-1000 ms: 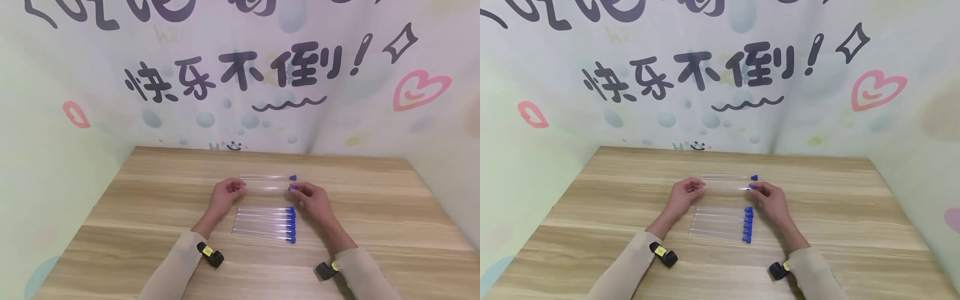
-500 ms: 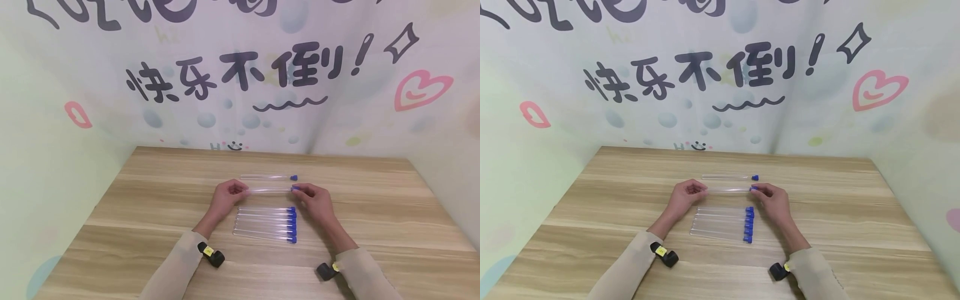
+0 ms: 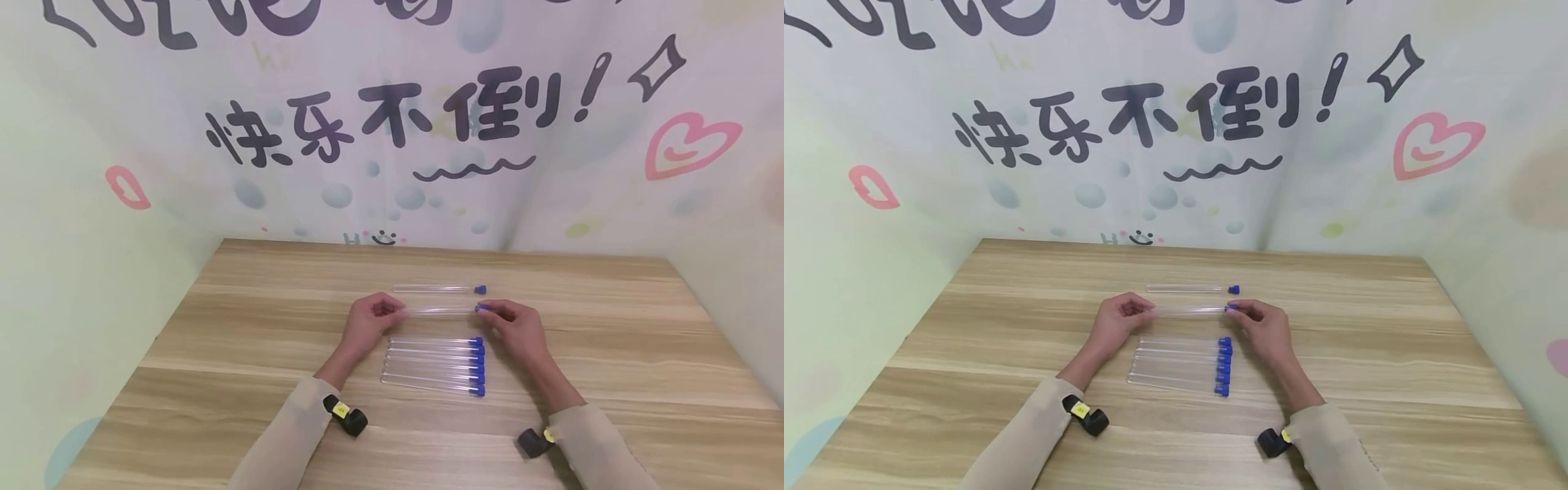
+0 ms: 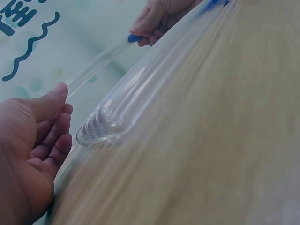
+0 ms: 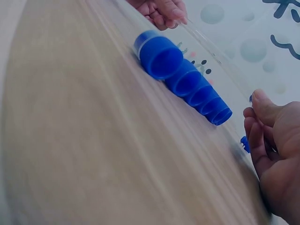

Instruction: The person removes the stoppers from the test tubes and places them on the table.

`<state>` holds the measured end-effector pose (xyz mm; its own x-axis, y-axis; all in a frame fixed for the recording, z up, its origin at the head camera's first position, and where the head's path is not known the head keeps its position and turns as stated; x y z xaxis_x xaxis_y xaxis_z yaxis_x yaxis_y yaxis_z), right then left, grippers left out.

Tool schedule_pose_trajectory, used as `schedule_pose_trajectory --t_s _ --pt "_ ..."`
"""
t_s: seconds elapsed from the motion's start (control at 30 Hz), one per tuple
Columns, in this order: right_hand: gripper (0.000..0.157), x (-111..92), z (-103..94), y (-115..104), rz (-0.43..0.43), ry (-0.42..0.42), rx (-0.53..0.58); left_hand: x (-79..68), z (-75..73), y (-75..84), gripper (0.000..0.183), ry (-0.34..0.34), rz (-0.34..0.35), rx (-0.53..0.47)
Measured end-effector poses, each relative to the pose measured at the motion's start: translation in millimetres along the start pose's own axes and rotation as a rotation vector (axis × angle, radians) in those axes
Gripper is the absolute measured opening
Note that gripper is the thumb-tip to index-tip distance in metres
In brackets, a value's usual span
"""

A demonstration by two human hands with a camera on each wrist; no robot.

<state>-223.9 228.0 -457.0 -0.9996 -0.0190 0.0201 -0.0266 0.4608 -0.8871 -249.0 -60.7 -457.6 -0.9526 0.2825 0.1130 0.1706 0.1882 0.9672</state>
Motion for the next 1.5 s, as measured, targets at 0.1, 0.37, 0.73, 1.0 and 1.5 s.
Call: schedule_pose_trajectory --t_s 0.1,0.37,0.73,1.0,1.5 --pt "0.033 -0.6 0.4 0.4 -0.006 -0.026 0.020 0.3 -0.8 -1.6 0.015 0.035 0.010 0.007" --pt "0.030 -1.3 0.9 1.7 -0.033 -0.096 0.047 2.1 -2.5 -4.9 0.010 0.087 -0.008 -0.004" --pt "0.030 0.6 -1.4 1.4 -0.096 -0.131 0.071 3.0 -3.6 -3.4 0.010 0.080 -0.008 0.007" --pt "0.028 2.0 -2.4 1.5 -0.104 -0.148 0.071 4.0 -3.8 -2.4 0.009 0.082 -0.005 0.005" --pt "0.026 -0.2 -3.1 1.6 -0.092 -0.136 0.059 2.0 -2.7 -2.9 0.011 0.079 -0.028 0.001"
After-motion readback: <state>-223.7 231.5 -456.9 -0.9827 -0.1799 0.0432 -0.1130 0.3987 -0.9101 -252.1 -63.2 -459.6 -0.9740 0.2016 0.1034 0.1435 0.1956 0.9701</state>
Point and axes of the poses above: each hand's wrist, its own x-axis towards the middle knuckle, its own z-axis out of the palm, y = z × x, the point moved 2 cm from there along x, towards the middle knuckle, and after that the axes turned 6 degrees about -y, right-handed, at the moved point
